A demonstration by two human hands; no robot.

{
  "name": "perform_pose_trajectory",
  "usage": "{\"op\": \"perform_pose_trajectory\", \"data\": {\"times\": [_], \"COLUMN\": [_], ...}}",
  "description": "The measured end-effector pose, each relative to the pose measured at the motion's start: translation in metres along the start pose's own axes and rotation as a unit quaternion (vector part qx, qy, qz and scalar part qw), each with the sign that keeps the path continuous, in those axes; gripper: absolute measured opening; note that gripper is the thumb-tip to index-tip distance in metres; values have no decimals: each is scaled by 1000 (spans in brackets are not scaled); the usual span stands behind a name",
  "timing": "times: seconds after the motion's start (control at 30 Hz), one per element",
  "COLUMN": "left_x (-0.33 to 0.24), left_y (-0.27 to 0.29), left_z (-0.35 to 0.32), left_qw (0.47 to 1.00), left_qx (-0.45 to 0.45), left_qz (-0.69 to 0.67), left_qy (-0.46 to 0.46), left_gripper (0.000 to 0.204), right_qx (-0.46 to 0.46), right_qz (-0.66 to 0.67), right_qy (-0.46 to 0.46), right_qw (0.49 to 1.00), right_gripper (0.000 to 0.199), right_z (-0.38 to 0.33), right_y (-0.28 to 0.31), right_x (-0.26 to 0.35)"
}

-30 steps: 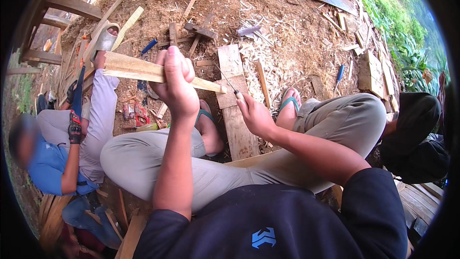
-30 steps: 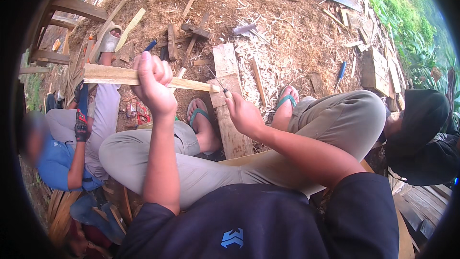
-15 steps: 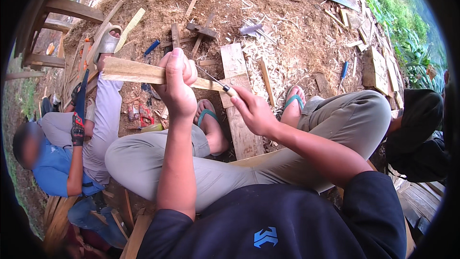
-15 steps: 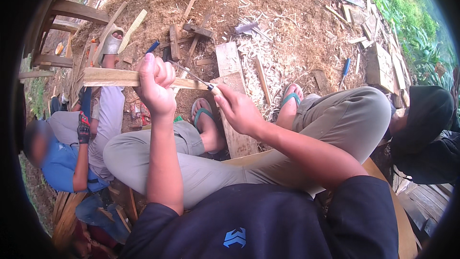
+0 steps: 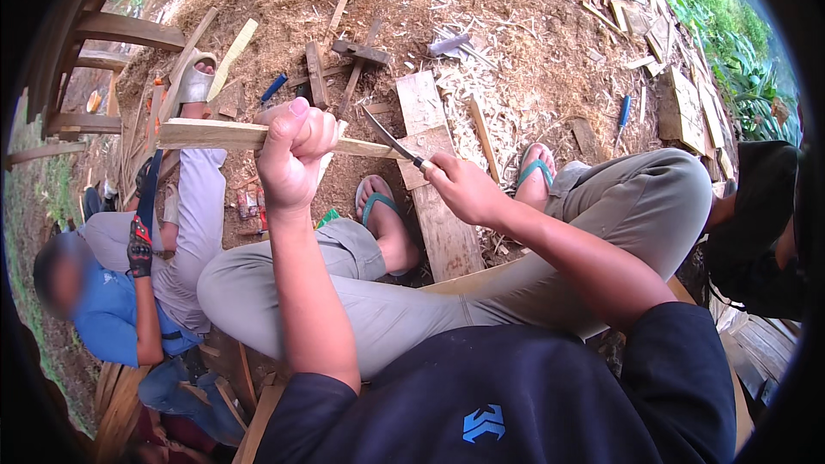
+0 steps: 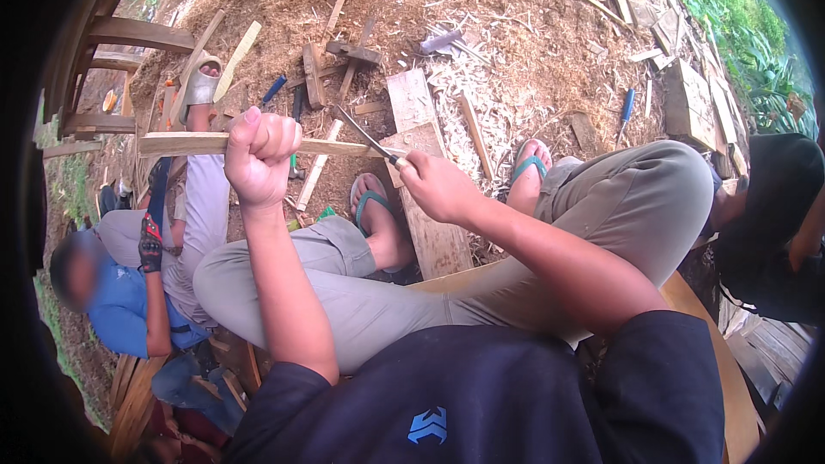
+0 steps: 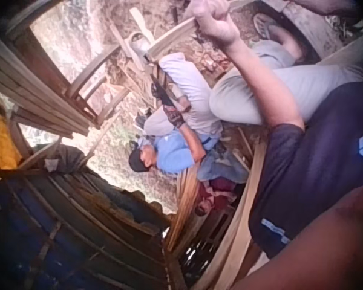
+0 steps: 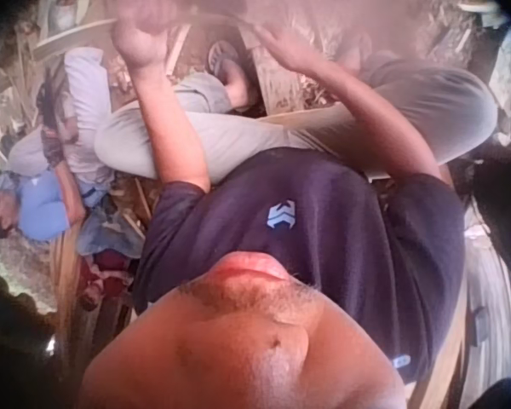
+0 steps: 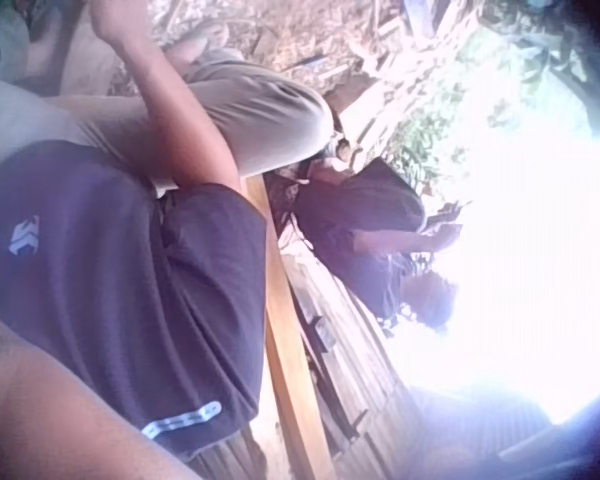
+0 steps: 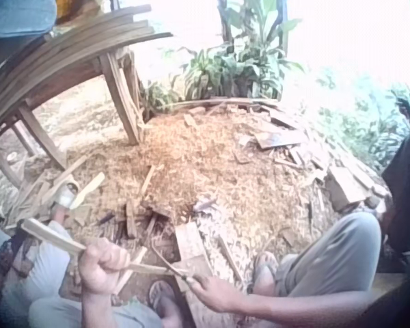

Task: The person sits on the ground and uses a knife to shave and shape a thin strip of wood. They repeatedly scrape the surface of the wood to create thin shavings, occasionally pausing to inspect the piece.

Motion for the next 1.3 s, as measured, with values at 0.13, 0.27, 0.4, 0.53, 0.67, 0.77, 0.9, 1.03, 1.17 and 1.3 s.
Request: {"op": "perform_pose_trajectory", "data": {"times": [0.13,0.27,0.4,0.53,0.67,0.77,0.9,1.03,1.17,1.3], "left_x": [-1,-1,-1,-1,-2,-3,-1,0,0,-1], "left_y": [-1,-6,-6,-12,-15,-20,-22,-24,-24,-25], "left_z": [-1,-1,-1,-2,-4,-4,-7,-8,-8,-6], "left_qw": [1000,1000,1000,999,998,998,999,998,997,998], "left_qx": [12,-8,-7,33,43,49,38,56,61,54], "left_qz": [24,16,16,41,46,45,34,32,36,39], "left_qy": [-7,-8,-6,-4,-11,-10,-11,-11,-15,-13], "left_gripper": [47,44,44,44,45,44,42,39,37,37], "right_qx": [-18,-36,-37,-39,-16,-51,-16,-13,-54,-7], "right_qz": [-77,-49,-50,-113,-23,-63,4,63,2,113], "right_qy": [-55,-36,-66,-81,-76,-88,-92,-123,-88,-92], "right_qw": [995,998,996,990,997,993,996,990,995,989], "right_gripper": [42,46,46,43,43,40,40,38,39,38], "right_z": [0,1,3,13,15,20,23,23,25,21], "right_y": [8,18,32,43,47,49,47,46,41,43], "right_x": [-6,6,21,0,9,-12,-12,-12,-19,-6]}}
Point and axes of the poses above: each hand's wrist, its own z-axis towards the middle knuckle, its own y-axis out of the back of the hand, x = y × z, the point moved 3 cm from there along z, towards the middle knuckle, and after that the axes turned 12 degrees about z, right-handed, at the moved point
